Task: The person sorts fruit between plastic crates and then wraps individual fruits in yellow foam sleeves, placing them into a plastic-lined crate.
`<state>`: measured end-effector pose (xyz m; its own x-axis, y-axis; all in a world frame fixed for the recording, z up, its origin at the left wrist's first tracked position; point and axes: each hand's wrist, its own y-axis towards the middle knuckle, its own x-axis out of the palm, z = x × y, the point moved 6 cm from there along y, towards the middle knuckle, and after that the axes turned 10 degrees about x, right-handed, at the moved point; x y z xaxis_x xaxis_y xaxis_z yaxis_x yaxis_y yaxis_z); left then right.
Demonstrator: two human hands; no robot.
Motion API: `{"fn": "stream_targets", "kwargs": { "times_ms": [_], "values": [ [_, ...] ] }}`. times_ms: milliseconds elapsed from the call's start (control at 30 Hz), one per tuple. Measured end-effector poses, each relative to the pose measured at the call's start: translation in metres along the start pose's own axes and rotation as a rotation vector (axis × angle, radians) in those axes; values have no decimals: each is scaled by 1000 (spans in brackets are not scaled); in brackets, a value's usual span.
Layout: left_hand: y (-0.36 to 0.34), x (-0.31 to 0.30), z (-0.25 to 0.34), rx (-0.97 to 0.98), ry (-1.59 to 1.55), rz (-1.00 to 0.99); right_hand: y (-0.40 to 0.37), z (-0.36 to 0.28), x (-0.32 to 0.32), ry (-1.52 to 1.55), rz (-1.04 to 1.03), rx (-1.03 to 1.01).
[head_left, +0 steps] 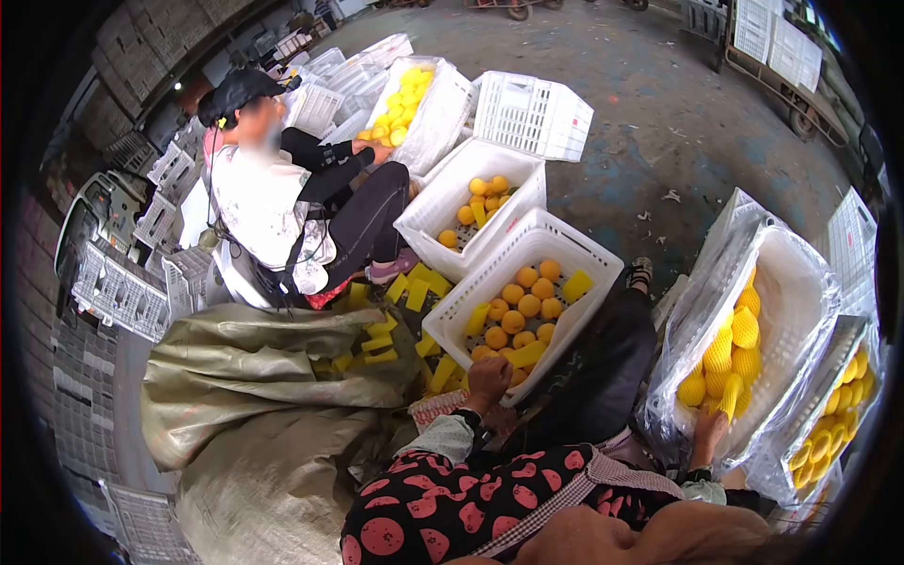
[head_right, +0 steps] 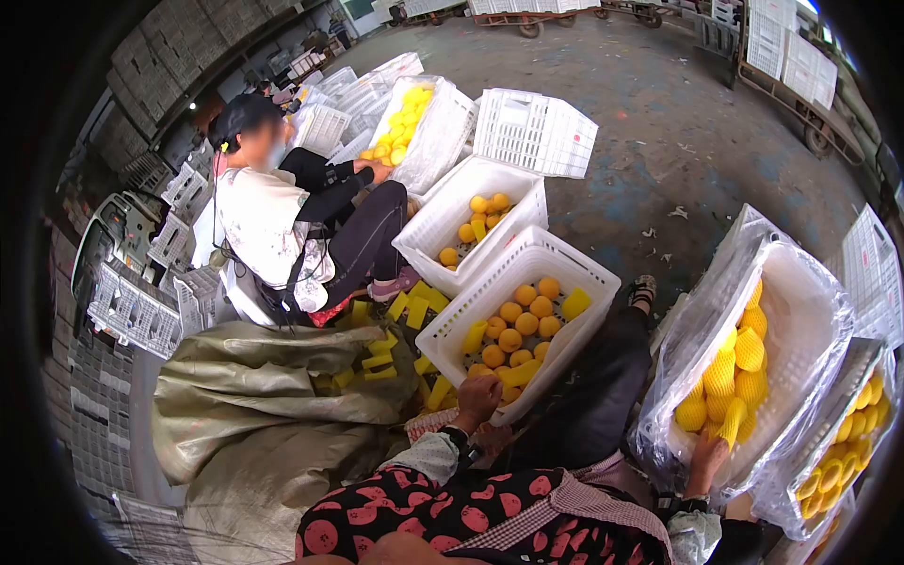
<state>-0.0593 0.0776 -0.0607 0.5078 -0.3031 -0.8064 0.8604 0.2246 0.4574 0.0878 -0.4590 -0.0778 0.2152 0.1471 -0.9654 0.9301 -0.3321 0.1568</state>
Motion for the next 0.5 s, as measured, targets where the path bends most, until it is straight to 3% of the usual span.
{"fn": "stream_targets", "kwargs": {
  "times_ms": [233,300,433,500],
  "values": [
    [2,-3,4,5,17,-4,-3,-4,-10,98,75,-24],
    [3,-4,5,-8,34,-26,0,-3,-3,28,-94,40],
    [1,-2,4,-1,35,-35,-5,-10,-13,21,-152,66],
    [1,-3,6,-3,33,-23,-3,-4,-5,46,-6,-3]
  ]
}}
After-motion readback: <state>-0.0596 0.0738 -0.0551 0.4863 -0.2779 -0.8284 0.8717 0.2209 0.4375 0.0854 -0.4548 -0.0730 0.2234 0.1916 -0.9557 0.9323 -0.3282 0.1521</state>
